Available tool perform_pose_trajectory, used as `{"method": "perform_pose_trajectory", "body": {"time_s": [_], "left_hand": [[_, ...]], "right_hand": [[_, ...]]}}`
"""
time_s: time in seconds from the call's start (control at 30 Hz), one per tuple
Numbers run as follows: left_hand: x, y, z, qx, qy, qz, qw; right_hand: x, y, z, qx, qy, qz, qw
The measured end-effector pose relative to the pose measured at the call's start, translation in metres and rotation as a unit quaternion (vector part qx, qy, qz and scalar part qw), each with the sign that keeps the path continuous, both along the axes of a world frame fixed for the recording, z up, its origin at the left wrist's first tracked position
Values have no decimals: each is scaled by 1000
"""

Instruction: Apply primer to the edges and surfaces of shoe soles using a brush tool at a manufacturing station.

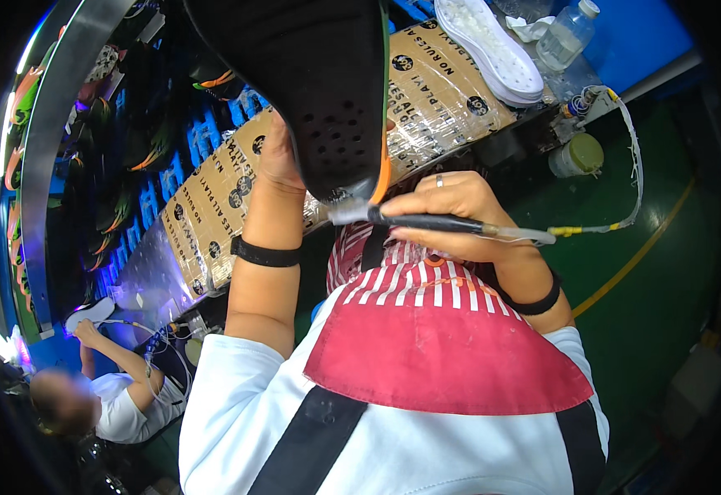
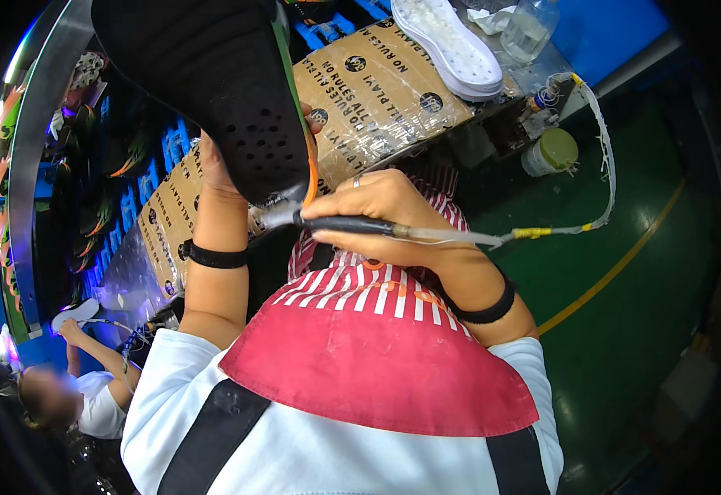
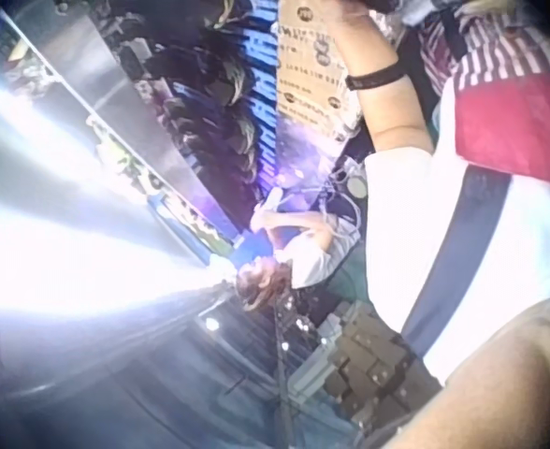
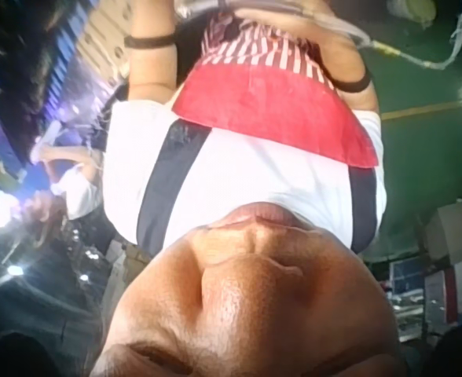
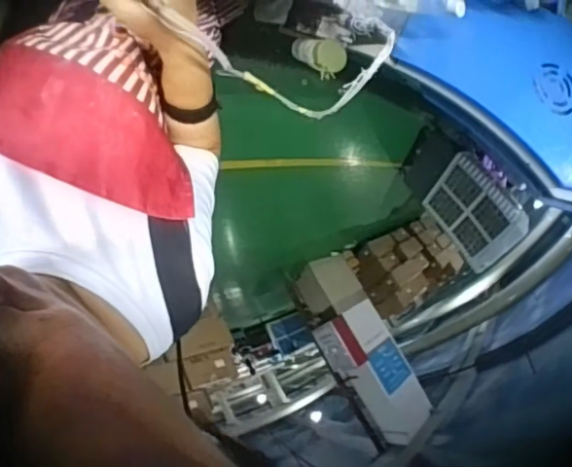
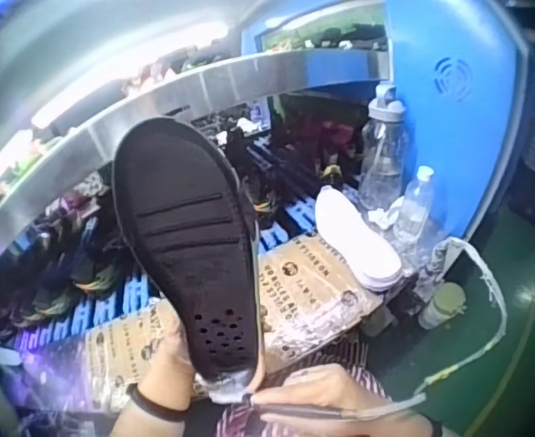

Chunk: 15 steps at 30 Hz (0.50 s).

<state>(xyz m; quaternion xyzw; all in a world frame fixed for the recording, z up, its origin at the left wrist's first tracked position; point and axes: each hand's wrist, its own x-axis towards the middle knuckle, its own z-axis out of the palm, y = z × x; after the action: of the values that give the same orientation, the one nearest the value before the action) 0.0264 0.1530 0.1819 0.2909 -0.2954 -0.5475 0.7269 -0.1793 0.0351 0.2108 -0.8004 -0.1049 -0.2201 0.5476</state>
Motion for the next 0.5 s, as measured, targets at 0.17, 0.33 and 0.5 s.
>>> {"method": "perform_pose_trajectory", "body": {"time_s": [0.17,0.33,0.5], "left_hand": [[16,4,-7,59,-45,54,996],[13,3,13,45,-51,2,998],[12,-4,28,138,-59,-35,988]], "right_hand": [[0,2,6,19,-5,-9,1000],[-1,2,-5,-1,3,31,999],[8,3,-8,-25,-65,-51,996]]}}
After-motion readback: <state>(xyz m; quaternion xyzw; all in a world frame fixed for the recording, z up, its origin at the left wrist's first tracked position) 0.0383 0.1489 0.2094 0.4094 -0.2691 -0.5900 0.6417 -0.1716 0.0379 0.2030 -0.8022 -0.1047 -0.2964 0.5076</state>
